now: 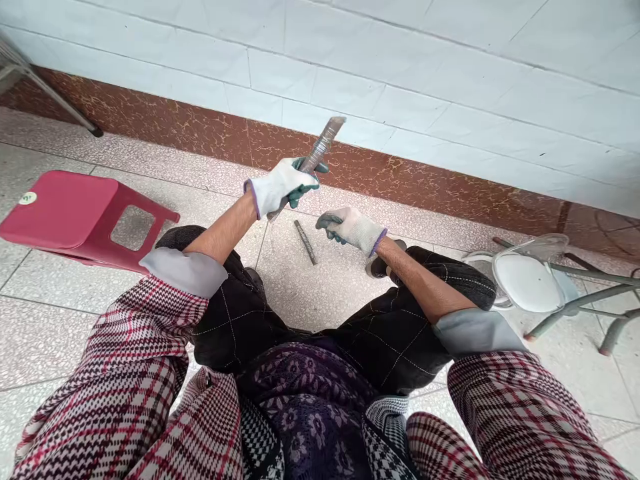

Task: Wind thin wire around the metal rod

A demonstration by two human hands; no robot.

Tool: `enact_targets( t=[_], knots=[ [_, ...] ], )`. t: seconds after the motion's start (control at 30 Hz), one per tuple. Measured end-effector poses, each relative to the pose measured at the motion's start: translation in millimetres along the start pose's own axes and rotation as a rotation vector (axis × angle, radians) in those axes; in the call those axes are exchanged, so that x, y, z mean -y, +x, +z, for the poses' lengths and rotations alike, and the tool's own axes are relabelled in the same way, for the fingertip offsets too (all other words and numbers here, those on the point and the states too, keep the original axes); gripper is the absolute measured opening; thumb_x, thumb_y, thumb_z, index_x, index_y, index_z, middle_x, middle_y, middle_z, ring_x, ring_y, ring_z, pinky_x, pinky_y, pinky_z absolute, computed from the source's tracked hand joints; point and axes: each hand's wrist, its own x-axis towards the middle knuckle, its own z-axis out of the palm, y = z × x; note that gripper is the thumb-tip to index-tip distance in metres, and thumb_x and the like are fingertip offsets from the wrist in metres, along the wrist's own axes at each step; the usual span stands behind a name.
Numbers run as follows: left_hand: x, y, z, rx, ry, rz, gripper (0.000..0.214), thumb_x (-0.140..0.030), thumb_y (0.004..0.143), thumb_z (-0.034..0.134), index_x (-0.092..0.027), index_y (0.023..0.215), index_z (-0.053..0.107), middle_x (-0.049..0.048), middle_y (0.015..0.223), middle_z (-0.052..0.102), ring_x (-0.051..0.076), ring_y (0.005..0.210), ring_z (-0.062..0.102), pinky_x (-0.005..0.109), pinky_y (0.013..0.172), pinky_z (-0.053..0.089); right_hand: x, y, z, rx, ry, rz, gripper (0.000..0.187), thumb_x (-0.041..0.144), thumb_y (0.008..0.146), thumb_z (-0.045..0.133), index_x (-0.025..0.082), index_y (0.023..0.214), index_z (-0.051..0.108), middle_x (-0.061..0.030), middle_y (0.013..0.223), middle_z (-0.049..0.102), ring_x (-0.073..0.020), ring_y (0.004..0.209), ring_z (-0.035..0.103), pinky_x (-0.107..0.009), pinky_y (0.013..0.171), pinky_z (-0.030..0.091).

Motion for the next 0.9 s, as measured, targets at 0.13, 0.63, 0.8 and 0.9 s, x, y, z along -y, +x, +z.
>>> enact_targets(
  t=[0.13, 0.63, 0.8, 0.9],
  knots=[
    [6, 1, -8.6, -0.08, -0.068, 0.045, 0.041, -0.022, 0.097, 0.05, -0.018, 0.137, 0.058, -0.0014, 0.073, 0.046, 0.009, 0.058, 0.041, 0.025, 0.061, 0.045, 3, -8, -9, -0.026, -0.012, 0.017, 0.023, 0.026, 0.105, 0.057, 0.011, 0.112, 0.073, -0.0078, 0.088, 0.072, -0.0124, 0.068, 0.061, -0.025, 0.06, 0.052],
    [53, 7, 38.5, 0.293, 1.158, 0.075, 0.037, -0.018, 0.096, 0.046, -0.018, 0.122, 0.072, 0.0166, 0.097, 0.074, 0.028, 0.086, 0.07, 0.038, 0.079, 0.049, 19, -12, -43, -0.238, -0.046, -0.015, 0.024, 0.012, 0.09, 0.056, 0.013, 0.099, 0.078, -0.0024, 0.069, 0.063, -0.0113, 0.059, 0.053, -0.025, 0.054, 0.042],
    [39, -5, 55.8, 0.335, 1.208, 0.221, 0.036, -0.018, 0.095, 0.047, -0.014, 0.119, 0.074, 0.0157, 0.086, 0.073, 0.028, 0.08, 0.07, 0.036, 0.073, 0.047, -5, 7, -48, -0.308, -0.075, 0.085, 0.026, 0.01, 0.087, 0.055, 0.012, 0.099, 0.077, -0.0026, 0.068, 0.062, -0.0107, 0.055, 0.051, -0.025, 0.053, 0.042],
    [32, -7, 56.2, 0.285, 1.106, 0.2, 0.031, -0.025, 0.094, 0.052, -0.018, 0.114, 0.075, 0.0098, 0.075, 0.07, 0.023, 0.071, 0.066, 0.032, 0.065, 0.043, -17, 16, -43, -0.281, -0.121, 0.128, 0.025, 0.01, 0.089, 0.055, 0.013, 0.1, 0.077, -0.0037, 0.071, 0.065, -0.0124, 0.057, 0.054, -0.026, 0.055, 0.044]
  ],
)
